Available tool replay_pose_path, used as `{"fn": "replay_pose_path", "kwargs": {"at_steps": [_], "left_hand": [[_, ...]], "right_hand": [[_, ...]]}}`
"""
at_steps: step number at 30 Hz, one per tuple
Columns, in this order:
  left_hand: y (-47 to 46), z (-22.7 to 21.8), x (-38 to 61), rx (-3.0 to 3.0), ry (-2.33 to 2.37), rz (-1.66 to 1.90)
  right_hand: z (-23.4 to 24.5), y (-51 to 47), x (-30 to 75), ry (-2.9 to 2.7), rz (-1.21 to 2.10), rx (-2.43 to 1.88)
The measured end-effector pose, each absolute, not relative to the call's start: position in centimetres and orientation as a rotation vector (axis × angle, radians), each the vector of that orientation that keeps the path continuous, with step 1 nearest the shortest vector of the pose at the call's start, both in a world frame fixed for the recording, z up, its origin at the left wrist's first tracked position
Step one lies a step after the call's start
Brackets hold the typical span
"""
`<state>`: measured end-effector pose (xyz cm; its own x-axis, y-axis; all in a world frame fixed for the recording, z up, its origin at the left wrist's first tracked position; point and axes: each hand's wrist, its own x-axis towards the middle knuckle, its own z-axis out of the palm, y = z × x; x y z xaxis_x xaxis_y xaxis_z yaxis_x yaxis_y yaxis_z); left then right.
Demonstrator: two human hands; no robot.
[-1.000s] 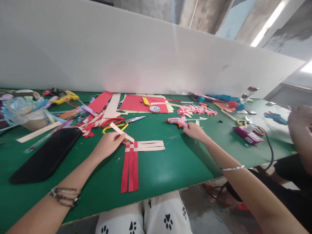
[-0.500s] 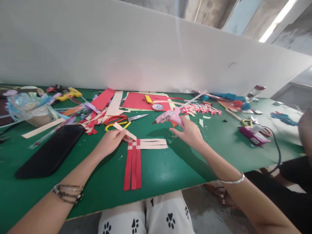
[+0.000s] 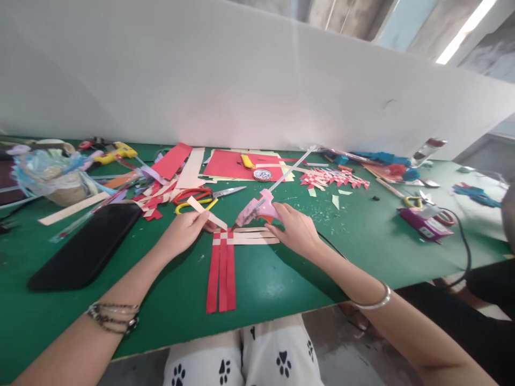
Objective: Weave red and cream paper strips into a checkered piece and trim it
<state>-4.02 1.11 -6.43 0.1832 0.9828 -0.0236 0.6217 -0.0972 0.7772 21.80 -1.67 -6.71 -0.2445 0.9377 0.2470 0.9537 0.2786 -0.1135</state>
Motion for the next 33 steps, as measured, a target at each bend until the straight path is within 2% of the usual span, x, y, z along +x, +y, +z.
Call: {"fn": "replay_pose_path", "kwargs": {"at_steps": [33], "left_hand": [[1.5, -6.7, -4.2, 1.820, 1.526, 0.674]], "right_hand": [[-6.1, -2.7, 23.0, -2.258, -0.116, -1.879]]}}
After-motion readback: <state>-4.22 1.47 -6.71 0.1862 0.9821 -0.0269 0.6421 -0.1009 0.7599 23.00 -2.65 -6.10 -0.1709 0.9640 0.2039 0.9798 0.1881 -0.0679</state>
